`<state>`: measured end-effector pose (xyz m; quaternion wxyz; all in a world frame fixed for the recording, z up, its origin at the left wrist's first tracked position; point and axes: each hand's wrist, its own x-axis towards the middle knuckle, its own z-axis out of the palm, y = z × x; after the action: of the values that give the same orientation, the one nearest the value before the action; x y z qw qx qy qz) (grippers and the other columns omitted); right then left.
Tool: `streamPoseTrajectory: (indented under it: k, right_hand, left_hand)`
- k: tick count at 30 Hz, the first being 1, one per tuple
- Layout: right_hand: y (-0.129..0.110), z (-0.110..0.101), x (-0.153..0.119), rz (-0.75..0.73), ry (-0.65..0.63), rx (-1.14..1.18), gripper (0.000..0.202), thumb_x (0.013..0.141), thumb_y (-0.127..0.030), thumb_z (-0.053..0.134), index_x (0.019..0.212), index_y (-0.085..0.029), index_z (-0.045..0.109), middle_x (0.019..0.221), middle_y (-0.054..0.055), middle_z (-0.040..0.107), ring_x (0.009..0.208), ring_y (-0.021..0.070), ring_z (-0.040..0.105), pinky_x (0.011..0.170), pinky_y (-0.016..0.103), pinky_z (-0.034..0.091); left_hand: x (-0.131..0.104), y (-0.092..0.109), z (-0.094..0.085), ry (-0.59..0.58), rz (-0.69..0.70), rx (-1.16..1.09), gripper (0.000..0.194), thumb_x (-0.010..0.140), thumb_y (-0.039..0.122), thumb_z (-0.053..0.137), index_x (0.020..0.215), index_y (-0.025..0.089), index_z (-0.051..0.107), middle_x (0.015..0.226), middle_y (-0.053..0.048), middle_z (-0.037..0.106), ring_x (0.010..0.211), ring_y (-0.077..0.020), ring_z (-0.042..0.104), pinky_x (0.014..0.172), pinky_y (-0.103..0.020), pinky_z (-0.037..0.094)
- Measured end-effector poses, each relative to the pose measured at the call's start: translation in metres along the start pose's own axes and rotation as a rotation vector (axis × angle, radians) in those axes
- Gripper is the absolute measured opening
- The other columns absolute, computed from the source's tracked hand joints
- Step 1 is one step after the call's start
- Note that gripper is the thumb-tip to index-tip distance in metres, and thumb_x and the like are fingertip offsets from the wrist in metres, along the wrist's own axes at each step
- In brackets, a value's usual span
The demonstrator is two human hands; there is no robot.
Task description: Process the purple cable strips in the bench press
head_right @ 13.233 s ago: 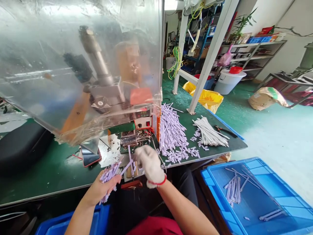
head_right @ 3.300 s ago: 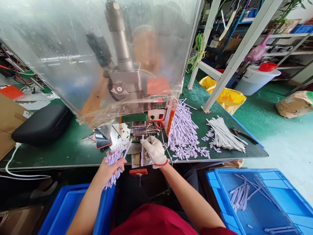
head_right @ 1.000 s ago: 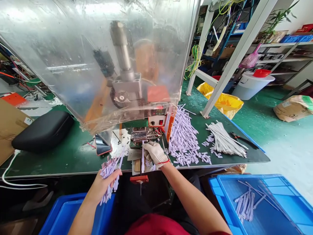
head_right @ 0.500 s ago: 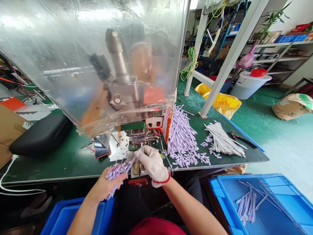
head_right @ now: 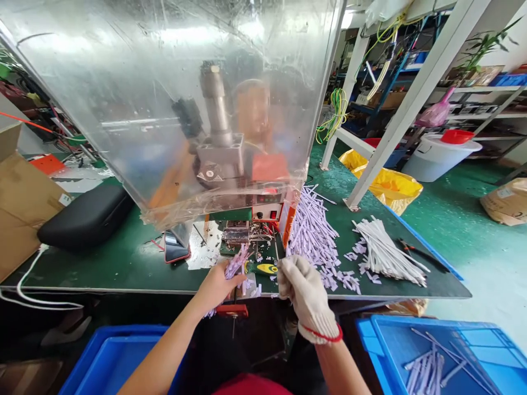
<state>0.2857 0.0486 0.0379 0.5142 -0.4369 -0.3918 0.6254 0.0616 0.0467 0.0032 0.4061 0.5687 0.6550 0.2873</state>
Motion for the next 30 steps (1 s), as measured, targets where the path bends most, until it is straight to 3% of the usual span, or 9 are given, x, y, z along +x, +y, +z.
streamPoseTrajectory:
  k: [5, 10, 15, 18, 21, 25, 30]
  right_hand:
    - [0.025, 0.010, -0.004, 0.032, -0.104, -0.117, 0.031, 0.082, -0.045, 0.072, 0.079, -0.019, 0.057, 0.064, -0.001, 0.056, 0.048, 0.0091, 0.047, 0.046, 0.023, 0.037]
    - [0.042, 0.012, 0.004, 0.057, -0.180, -0.132, 0.035, 0.083, -0.049, 0.069, 0.074, -0.019, 0.054, 0.062, -0.002, 0.054, 0.048, 0.0098, 0.047, 0.047, 0.023, 0.037]
    - [0.042, 0.017, 0.016, 0.068, -0.125, -0.172, 0.042, 0.084, -0.056, 0.066, 0.072, -0.018, 0.053, 0.067, 0.000, 0.057, 0.052, 0.0099, 0.049, 0.050, 0.023, 0.038]
    - [0.025, 0.032, 0.018, 0.015, -0.281, -0.133, 0.037, 0.084, -0.054, 0.067, 0.084, -0.017, 0.059, 0.078, 0.002, 0.060, 0.057, 0.0105, 0.053, 0.053, 0.023, 0.042]
    - [0.007, 0.053, 0.014, -0.012, -0.437, -0.079, 0.034, 0.085, -0.050, 0.067, 0.096, -0.018, 0.063, 0.077, 0.001, 0.061, 0.058, 0.0112, 0.055, 0.053, 0.023, 0.043]
    - [-0.002, 0.068, 0.000, 0.022, -0.519, -0.057, 0.032, 0.085, -0.048, 0.069, 0.085, -0.017, 0.060, 0.066, -0.001, 0.059, 0.052, 0.0091, 0.052, 0.049, 0.020, 0.040]
    - [0.006, 0.076, -0.025, 0.017, -0.488, -0.106, 0.035, 0.088, -0.049, 0.066, 0.078, -0.017, 0.056, 0.055, -0.003, 0.054, 0.042, 0.0073, 0.045, 0.041, 0.019, 0.035]
  left_hand:
    - [0.008, -0.001, 0.005, 0.182, 0.000, 0.159, 0.020, 0.077, 0.035, 0.070, 0.084, 0.017, 0.067, 0.069, -0.005, 0.068, 0.060, -0.0221, 0.064, 0.059, -0.030, 0.043]
    - [0.005, 0.003, 0.002, -0.019, -0.060, -0.065, 0.015, 0.082, 0.034, 0.062, 0.079, 0.019, 0.062, 0.052, 0.005, 0.054, 0.036, -0.0140, 0.050, 0.041, -0.025, 0.036]
    - [-0.028, 0.011, -0.036, -0.088, 0.149, -0.140, 0.024, 0.086, 0.035, 0.058, 0.068, 0.021, 0.050, 0.049, 0.008, 0.045, 0.038, -0.0100, 0.044, 0.043, -0.022, 0.037]
    - [-0.053, 0.016, -0.061, -0.098, 0.274, -0.111, 0.030, 0.090, 0.036, 0.055, 0.065, 0.021, 0.049, 0.047, 0.007, 0.043, 0.042, -0.0100, 0.042, 0.048, -0.023, 0.036]
    - [-0.073, 0.020, -0.073, -0.076, 0.358, -0.001, 0.032, 0.091, 0.035, 0.055, 0.064, 0.020, 0.049, 0.051, 0.005, 0.045, 0.048, -0.0111, 0.043, 0.053, -0.025, 0.038]
    - [-0.090, 0.022, -0.068, -0.079, 0.381, 0.050, 0.035, 0.091, 0.033, 0.057, 0.060, 0.020, 0.049, 0.052, 0.004, 0.045, 0.051, -0.0106, 0.040, 0.055, -0.026, 0.034]
    - [-0.104, 0.009, -0.040, -0.043, 0.235, -0.189, 0.031, 0.087, 0.040, 0.064, 0.067, 0.018, 0.056, 0.054, 0.005, 0.044, 0.051, -0.0099, 0.038, 0.050, -0.025, 0.030]
